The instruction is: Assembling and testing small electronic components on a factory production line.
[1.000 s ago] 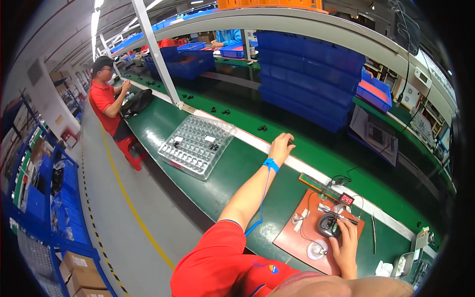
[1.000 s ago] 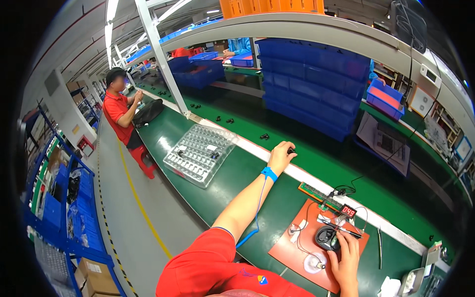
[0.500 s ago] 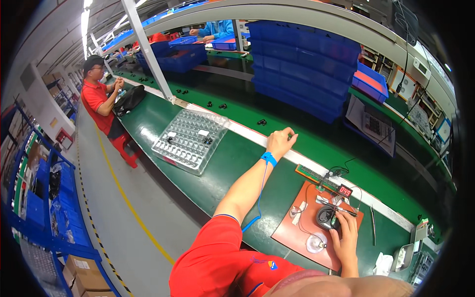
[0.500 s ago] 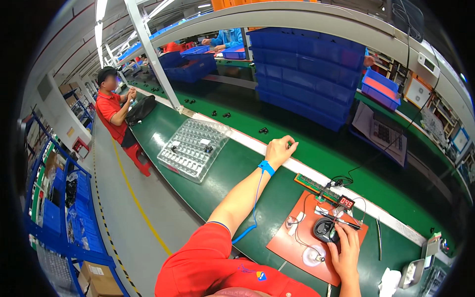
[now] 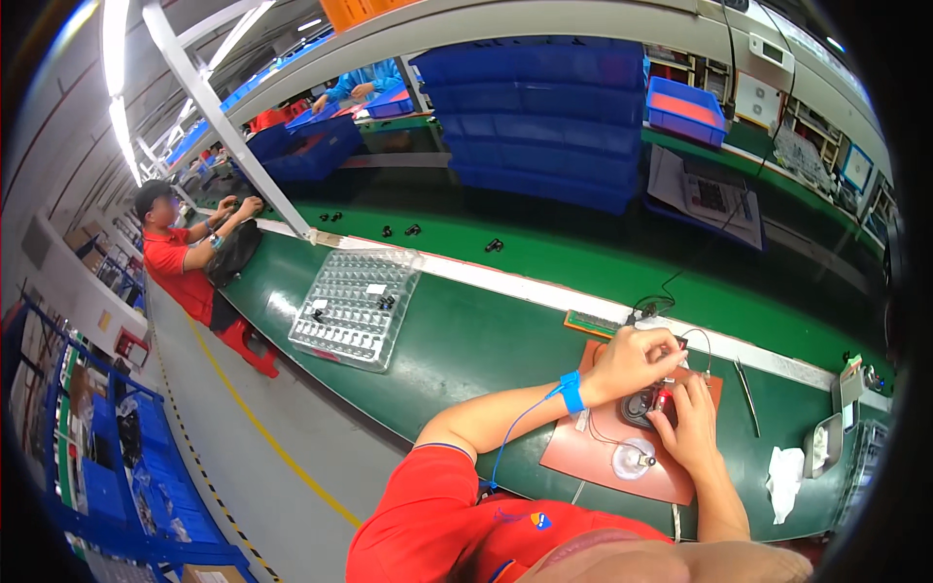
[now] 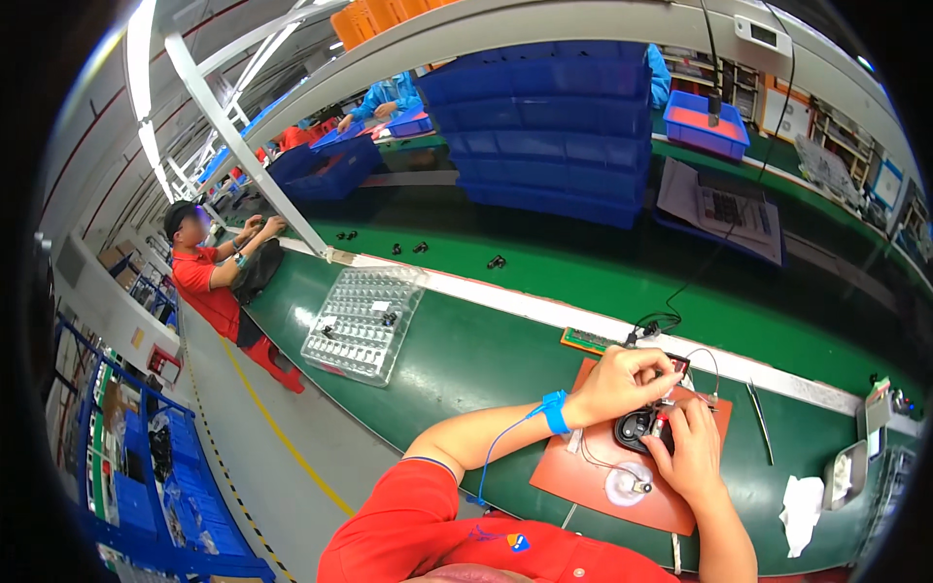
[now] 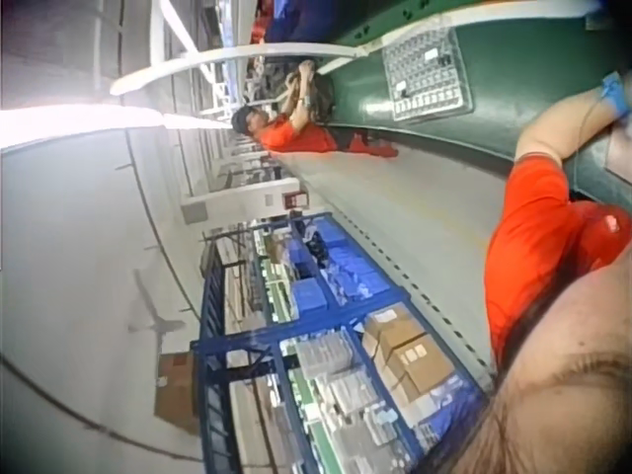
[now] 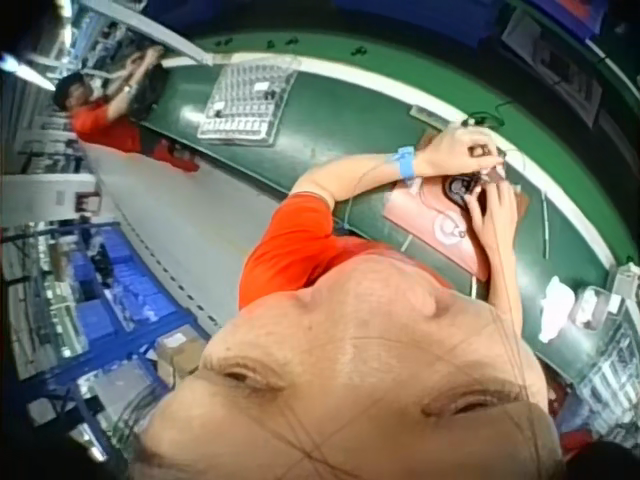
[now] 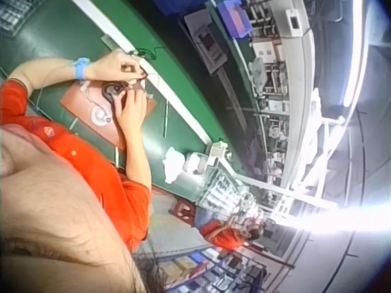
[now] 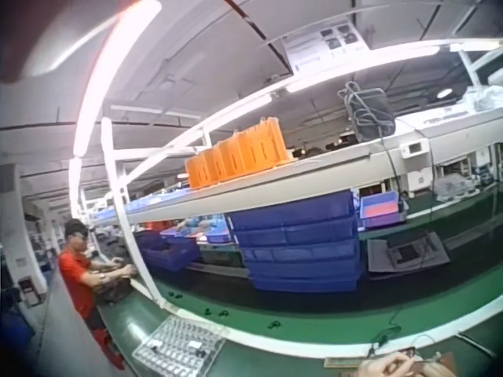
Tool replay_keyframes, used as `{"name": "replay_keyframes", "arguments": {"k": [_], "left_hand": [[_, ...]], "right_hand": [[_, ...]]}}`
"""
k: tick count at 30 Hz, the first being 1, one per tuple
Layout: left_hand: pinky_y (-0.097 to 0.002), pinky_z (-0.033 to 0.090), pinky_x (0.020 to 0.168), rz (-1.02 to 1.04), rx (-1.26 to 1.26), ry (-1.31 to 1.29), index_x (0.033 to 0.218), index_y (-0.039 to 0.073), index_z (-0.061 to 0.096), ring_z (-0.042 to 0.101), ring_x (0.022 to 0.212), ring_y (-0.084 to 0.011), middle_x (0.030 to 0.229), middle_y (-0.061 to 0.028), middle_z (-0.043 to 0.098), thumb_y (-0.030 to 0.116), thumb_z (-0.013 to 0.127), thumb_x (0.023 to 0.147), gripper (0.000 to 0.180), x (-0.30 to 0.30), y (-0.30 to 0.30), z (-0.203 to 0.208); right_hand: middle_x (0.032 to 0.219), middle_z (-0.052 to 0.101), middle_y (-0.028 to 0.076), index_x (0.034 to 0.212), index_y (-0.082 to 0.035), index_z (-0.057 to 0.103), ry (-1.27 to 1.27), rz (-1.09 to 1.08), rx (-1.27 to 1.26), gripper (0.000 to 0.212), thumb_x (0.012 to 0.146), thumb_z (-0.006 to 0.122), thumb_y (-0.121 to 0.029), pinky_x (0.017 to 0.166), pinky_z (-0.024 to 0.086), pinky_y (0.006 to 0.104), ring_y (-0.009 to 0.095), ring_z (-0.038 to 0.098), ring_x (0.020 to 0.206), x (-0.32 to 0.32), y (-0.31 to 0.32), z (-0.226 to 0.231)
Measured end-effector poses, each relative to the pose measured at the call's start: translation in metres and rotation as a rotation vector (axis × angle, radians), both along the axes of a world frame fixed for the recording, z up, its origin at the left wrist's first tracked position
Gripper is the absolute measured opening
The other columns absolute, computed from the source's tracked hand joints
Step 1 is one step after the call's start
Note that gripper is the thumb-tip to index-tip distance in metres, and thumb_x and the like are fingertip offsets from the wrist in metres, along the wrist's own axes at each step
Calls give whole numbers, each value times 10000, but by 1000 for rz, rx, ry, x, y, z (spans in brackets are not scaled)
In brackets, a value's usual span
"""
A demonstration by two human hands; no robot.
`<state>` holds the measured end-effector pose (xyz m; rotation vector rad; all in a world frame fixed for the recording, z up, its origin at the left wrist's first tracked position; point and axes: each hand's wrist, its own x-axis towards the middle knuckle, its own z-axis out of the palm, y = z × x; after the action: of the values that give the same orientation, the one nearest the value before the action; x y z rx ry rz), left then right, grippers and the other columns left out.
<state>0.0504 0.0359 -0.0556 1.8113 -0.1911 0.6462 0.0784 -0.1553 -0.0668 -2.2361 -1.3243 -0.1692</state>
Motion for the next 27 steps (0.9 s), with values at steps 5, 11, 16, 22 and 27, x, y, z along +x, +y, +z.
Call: {"name": "replay_keyframes", "arguments": {"k": [5, 11, 16, 22, 27], "left_hand": [[-248, 309, 433, -59, 42, 118, 815, 30, 678, 427, 468, -29, 510, -10, 516, 145, 716, 859, 129, -3, -4, -14], [-259, 310, 430, -53, 9, 178, 819, 27, 675, 424, 457, -45, 499, -20, 506, 166, 704, 866, 150, -5, -4, -14], [-272, 312, 429, -60, 91, 185, 828, 27, 680, 423, 447, -71, 502, -34, 495, 183, 702, 865, 162, -6, -6, -19], [-293, 329, 431, -80, 118, 179, 826, 37, 681, 458, 440, -108, 504, -57, 506, 207, 699, 860, 174, -7, -9, -20], [-318, 356, 435, -89, 143, 193, 814, 44, 675, 514, 435, -156, 517, -89, 542, 239, 683, 864, 201, -8, -8, -20]], "right_hand": [[959, 501, 155, 983, -11, 567, -52, -22, 118, 428, 713, 798, -250, 769, 441, 454, 359, 518, 902, -5, 6, -4], [973, 512, 151, 999, -8, 573, -27, -21, 103, 424, 720, 795, -239, 782, 443, 451, 355, 518, 907, -5, 3, -7], [1015, 526, 166, 1033, -5, 567, 38, -7, 87, 429, 720, 781, -206, 816, 445, 461, 375, 523, 950, -7, 1, -6], [1029, 527, 176, 1051, 5, 555, 44, -12, 117, 441, 717, 774, -180, 811, 447, 467, 386, 521, 955, -5, 2, -9], [1016, 526, 154, 1102, 7, 553, 27, -30, 80, 492, 729, 781, -218, 794, 453, 451, 355, 523, 936, -4, 1, -13]]}}
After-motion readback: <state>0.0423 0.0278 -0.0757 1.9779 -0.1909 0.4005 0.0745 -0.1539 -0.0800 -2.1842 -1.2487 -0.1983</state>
